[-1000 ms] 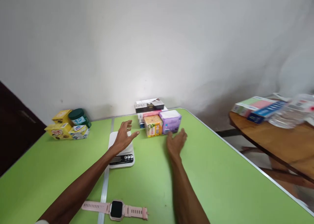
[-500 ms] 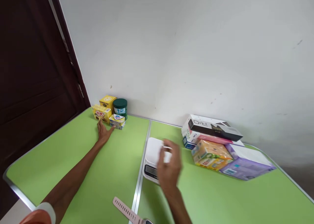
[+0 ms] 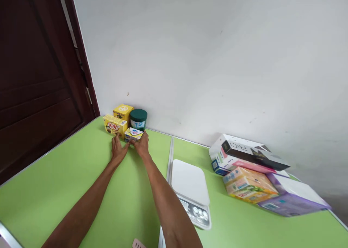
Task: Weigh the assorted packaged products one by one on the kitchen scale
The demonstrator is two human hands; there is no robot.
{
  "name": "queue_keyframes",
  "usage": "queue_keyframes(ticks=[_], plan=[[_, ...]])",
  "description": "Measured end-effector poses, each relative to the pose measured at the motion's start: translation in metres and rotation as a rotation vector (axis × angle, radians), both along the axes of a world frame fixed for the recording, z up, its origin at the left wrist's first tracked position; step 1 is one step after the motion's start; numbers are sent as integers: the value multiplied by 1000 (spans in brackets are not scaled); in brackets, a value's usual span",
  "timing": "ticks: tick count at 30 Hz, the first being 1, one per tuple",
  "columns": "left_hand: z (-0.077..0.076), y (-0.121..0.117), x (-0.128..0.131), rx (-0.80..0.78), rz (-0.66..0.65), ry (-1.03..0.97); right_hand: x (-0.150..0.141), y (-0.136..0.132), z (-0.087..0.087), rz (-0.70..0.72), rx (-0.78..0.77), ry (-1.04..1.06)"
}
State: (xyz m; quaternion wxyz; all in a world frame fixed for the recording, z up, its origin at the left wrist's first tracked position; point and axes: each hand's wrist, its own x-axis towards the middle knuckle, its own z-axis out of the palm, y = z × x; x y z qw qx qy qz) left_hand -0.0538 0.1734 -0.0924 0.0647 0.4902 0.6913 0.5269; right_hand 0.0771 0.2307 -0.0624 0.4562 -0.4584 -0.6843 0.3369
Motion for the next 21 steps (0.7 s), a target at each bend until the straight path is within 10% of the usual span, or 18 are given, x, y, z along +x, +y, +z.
queue_keyframes(ticks=[12, 21], plan=[[6, 3, -4, -95, -53, 55, 14, -10, -2, -60, -144, -66], [27, -59, 11, -98, -114, 111, 37, -74, 21, -74, -148, -120]])
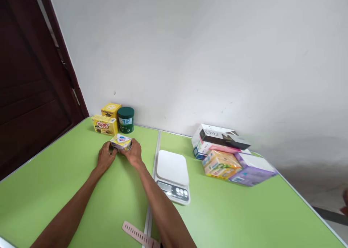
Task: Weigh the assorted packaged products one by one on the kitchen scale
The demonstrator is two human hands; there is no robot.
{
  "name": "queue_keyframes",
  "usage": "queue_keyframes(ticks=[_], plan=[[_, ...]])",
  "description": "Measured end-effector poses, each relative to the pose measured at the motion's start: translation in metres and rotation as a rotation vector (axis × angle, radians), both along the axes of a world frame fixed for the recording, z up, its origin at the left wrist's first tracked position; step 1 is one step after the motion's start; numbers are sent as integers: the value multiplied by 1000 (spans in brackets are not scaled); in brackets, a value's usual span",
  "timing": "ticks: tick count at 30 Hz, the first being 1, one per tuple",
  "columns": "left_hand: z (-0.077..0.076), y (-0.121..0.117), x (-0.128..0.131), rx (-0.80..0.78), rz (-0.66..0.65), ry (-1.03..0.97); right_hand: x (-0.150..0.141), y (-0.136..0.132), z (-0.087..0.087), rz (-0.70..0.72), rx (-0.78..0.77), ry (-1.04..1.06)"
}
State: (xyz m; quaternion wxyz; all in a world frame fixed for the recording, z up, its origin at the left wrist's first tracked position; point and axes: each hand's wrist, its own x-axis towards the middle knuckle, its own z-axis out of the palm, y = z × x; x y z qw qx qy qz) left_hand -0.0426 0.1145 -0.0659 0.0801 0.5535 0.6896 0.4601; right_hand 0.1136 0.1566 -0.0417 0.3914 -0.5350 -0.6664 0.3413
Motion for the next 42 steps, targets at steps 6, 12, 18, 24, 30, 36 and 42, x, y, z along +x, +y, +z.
queue_keyframes(ticks=[6, 12, 18, 24, 30, 36, 42], plan=[[32, -40, 46, 103, -153, 33, 66, -44, 38, -20, 67, -29], [40, -49, 131, 147, -415, 31, 174, -74, 56, -81, 65, -89], [28, -52, 180, 68, -523, 30, 231, -88, 41, -81, -2, -86], [27, -49, 175, 43, -575, 26, 235, -87, 28, -158, 2, -104], [11, -42, 141, -52, -424, -290, 262, -107, 8, -255, 3, 264], [0, -35, 127, -73, -398, -359, 270, -126, -26, -506, 35, 269], [1, -36, 128, -80, -407, -353, 259, -124, -30, -547, 65, 210]])
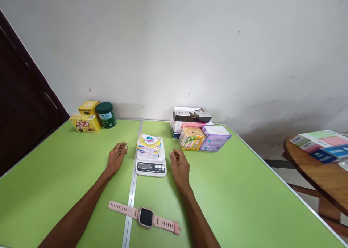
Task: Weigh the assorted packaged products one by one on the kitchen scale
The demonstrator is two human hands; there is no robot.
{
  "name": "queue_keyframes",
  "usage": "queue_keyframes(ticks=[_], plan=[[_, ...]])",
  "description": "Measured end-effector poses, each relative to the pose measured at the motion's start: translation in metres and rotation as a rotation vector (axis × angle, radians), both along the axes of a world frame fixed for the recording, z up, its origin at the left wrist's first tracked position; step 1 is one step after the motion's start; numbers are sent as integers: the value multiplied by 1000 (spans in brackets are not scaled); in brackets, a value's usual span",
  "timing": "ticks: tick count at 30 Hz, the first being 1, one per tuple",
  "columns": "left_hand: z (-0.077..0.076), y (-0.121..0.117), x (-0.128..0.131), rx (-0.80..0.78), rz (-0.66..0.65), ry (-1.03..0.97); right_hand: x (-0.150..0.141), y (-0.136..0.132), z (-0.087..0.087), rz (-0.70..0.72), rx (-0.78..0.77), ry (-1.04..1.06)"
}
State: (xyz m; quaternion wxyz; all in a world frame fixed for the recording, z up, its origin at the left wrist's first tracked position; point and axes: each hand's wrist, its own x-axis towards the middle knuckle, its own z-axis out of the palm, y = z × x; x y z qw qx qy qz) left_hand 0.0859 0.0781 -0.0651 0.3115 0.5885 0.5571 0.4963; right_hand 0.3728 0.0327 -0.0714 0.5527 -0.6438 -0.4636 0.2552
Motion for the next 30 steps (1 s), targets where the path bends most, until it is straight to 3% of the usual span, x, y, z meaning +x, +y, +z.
queue_keyframes(ticks=[6, 10, 18, 25, 30], plan=[[4, -7, 0, 14, -38, 23, -1, -3, 11, 100, -2, 72], [7, -6, 7, 42, -113, 104, -11, 12, 27, 241, 34, -31], [53, 40, 21, -71, -540, 365, -11, 42, 65, 551, -128, -228], [67, 49, 25, -77, -622, 313, -10, 37, 68, 606, -83, -204], [90, 36, 43, -45, -641, 393, 6, 20, 76, 611, -45, -136]])
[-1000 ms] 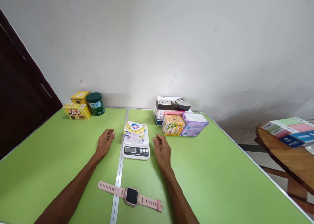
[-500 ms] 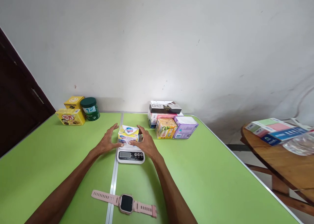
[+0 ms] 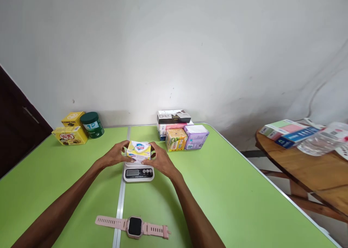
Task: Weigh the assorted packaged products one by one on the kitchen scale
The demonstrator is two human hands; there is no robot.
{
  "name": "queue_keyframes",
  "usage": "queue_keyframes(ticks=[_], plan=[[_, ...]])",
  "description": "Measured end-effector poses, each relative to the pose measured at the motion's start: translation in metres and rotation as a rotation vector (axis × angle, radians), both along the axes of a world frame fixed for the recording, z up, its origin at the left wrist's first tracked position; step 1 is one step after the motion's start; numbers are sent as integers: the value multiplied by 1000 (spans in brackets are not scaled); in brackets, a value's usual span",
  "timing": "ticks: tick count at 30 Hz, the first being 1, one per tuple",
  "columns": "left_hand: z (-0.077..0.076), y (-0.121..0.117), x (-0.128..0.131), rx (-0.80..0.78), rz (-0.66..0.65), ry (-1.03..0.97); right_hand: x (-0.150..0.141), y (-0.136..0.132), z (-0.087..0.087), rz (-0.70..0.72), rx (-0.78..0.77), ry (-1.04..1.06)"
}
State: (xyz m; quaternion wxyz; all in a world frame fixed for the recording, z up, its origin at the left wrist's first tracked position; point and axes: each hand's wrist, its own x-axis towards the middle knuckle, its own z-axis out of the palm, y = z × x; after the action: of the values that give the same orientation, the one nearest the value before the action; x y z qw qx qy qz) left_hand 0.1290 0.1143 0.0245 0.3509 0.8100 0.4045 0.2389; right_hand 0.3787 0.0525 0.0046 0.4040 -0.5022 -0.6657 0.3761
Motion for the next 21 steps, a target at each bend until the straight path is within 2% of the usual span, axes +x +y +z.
queue_keyframes(ticks=[3, 6, 10, 14, 17, 21], plan=[[11, -15, 34, 39, -33, 40, 32, -23, 6, -49, -17, 41], [5, -32, 85, 67, -71, 33, 77, -52, 9, -112, -67, 55], [-26, -45, 161, 31, -143, -42, 138, -82, 5, -179, -119, 36], [-60, -41, 223, -19, -171, -79, 184, -90, -9, -213, -174, 112], [-78, -32, 255, -31, -130, -123, 204, -82, -19, -269, -191, 199], [-92, -21, 283, -52, -70, -189, 220, -66, -22, -345, -138, 204]])
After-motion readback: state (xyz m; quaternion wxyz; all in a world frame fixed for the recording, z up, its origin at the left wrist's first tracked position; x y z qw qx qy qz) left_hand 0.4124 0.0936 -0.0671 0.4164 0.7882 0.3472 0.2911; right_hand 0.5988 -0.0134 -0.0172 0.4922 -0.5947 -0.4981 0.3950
